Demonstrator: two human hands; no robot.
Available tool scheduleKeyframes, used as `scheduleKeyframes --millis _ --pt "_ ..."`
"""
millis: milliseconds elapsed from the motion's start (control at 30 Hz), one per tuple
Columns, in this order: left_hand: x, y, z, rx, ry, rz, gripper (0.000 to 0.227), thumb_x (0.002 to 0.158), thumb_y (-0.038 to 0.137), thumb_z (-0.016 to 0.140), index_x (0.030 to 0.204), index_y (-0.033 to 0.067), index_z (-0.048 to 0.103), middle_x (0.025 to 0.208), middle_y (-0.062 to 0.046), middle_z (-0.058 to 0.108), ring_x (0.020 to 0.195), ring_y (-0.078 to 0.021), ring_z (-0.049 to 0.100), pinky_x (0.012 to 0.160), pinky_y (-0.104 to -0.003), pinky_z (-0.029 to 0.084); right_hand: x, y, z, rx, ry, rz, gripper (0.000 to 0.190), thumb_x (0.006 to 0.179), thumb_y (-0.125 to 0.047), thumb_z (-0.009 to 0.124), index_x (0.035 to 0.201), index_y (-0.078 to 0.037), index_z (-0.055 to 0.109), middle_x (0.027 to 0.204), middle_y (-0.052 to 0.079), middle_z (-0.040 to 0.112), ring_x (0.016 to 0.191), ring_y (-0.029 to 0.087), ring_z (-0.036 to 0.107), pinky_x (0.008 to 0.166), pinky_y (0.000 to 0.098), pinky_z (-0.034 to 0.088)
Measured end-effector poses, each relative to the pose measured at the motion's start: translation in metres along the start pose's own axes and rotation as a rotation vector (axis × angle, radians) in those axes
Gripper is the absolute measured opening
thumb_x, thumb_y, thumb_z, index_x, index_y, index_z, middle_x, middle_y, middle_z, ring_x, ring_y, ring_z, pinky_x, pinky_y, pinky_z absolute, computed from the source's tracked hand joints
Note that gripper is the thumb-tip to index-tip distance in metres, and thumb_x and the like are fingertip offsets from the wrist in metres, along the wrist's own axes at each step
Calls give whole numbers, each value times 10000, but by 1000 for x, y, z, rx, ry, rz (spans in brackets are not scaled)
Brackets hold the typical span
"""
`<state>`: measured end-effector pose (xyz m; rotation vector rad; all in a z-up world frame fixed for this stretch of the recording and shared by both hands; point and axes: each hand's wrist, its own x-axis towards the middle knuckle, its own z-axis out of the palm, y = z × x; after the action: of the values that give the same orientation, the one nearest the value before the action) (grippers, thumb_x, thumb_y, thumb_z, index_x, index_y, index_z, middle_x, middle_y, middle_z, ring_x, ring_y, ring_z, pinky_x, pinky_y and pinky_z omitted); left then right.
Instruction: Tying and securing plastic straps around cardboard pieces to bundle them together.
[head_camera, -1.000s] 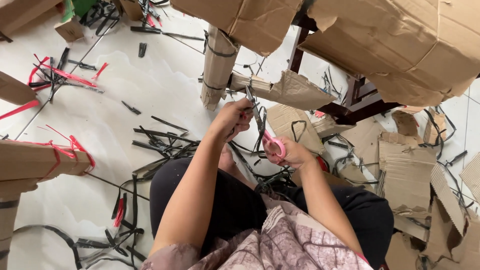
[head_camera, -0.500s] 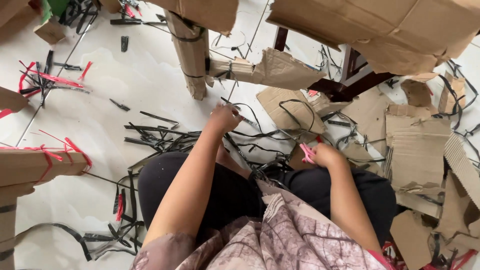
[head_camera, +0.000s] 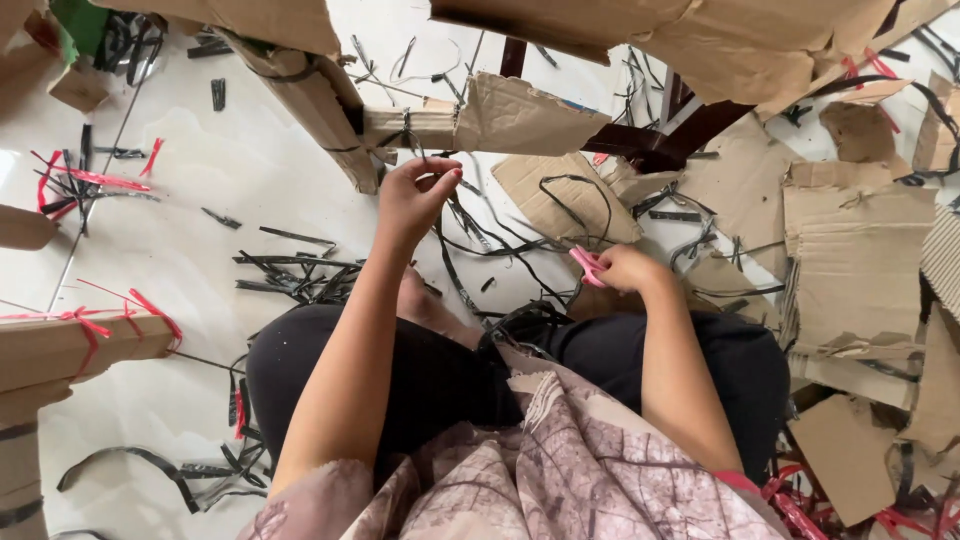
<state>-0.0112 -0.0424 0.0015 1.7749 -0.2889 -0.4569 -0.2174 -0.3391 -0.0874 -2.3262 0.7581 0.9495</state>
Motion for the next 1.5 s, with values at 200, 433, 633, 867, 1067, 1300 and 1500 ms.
scheduleKeyframes --millis 200,433,633,867,1067,1300,1500 --pt "-36 16 -26 -271 53 68 260 936 -26 651 1181 29 717 1060 -177 727 917 -240 733 790 -331 631 -101 -64 -53 359 -80 -114 306 824 -213 611 991 24 710 786 191 682 705 274 690 640 383 593" --pt "-37 5 -60 -858 228 150 117 1071 100 547 1170 158 567 1029 4 702 843 -37 633 767 -167 540 -113 -52 -43 229 -118 -106 472 825 -546 646 977 -101 681 806 125 700 765 231 715 723 364 576" --pt "-57 27 -43 -395 -32 144 234 1099 51 393 1190 101 602 994 -125 748 702 -85 668 677 -186 531 -107 -38 -35 292 -141 -148 565 869 -573 627 1120 -86 763 851 129 741 627 228 687 592 324 549" --pt "-54 15 -33 199 -236 158 410 1030 -18 460 1249 230 702 1074 -93 772 988 -232 765 928 -377 549 -91 -49 -32 237 -97 -12 540 962 -553 495 1154 -126 765 833 86 749 621 212 701 553 311 554" --pt "-30 -33 -43 1009 -284 -523 466 870 198 728 1273 431 721 1547 -376 375 1171 -456 672 942 -496 545 -38 -22 -11 95 -107 18 521 833 -494 627 1137 -97 775 876 127 770 612 251 753 570 325 592" --pt "-40 -11 15 937 -467 -373 366 984 458 602 1244 228 720 1088 -97 745 1098 -373 694 995 -573 450 -39 -32 2 68 -172 4 605 867 -490 575 1214 -22 740 1000 178 758 656 271 759 630 341 594" --pt "-17 -142 98 958 -652 -467 512 792 385 819 1200 88 733 1139 -170 733 1130 -340 698 992 -519 541 -56 -52 -14 64 -157 -3 635 881 -504 549 1267 -28 716 1070 182 754 724 279 770 702 357 599"
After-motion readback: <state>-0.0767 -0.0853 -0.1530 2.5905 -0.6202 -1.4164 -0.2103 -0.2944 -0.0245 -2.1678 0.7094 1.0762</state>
